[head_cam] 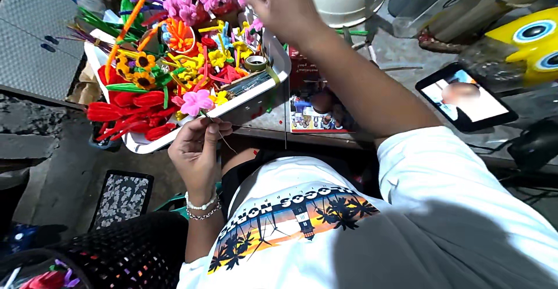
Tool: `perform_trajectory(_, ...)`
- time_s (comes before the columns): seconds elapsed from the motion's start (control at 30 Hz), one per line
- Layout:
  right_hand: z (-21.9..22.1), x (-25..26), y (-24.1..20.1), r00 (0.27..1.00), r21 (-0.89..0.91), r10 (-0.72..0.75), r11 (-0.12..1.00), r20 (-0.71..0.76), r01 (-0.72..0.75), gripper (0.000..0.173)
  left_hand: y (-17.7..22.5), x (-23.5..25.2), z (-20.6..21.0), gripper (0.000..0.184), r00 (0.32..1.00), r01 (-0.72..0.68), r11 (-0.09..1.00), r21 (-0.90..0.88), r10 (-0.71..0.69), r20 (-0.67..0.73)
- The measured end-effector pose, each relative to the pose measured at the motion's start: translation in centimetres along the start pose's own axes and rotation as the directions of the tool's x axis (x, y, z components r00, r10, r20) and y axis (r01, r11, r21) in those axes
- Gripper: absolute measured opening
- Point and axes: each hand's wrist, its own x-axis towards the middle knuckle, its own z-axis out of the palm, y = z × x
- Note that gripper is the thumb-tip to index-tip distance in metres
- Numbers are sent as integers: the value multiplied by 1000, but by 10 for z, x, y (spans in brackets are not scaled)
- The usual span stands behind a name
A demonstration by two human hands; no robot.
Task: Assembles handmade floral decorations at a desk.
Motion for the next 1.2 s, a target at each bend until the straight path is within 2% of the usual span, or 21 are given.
perform_trajectory(0.03,8,2,-7,988,-35,-58,997,146,64,18,1,0,1,12,1000,-1,1000,1,1,-3)
perform_trajectory(0.1,30,7,-19,902,-138,-63,981,427,134,17,4,-1,2,12,1000,-12,1000,5,12,-12)
perform_trajectory(0.17,54,10,-20,838,-230,-51,951,544,207,16,8,-1,2,13,1000,-23,1000,6,23,-15)
perform_trajectory(0.27,72,21,-16,814,-338,-47,894,579,293,14,11,-2,1,14,999,-41,999,7,41,-11)
perform_trajectory(0.33,76,29,-13,812,-366,-34,881,583,299,18,12,-2,2,14,999,-47,999,6,47,-9)
perform_trajectory(0.57,73,51,3,752,-317,-1,906,659,279,29,12,-3,6,14,999,-50,999,16,50,-3)
perform_trajectory(0.7,65,56,-3,741,-304,3,913,671,272,24,14,-3,5,13,999,-47,999,11,47,-18)
perform_trajectory(0.9,29,70,-9,711,-177,-78,944,699,277,19,11,-3,0,14,999,-45,999,11,46,-19)
perform_trajectory(1.0,6,67,-8,726,-60,-117,975,678,213,22,10,-2,2,14,999,-44,999,-1,44,-14)
perform_trajectory(1.1,-19,46,-11,738,57,-149,987,658,148,22,9,-3,6,15,999,-30,999,-11,30,-39)
perform_trajectory(1.2,-34,4,-17,716,268,-280,954,639,134,18,3,-3,8,16,999,-21,1000,11,22,-47)
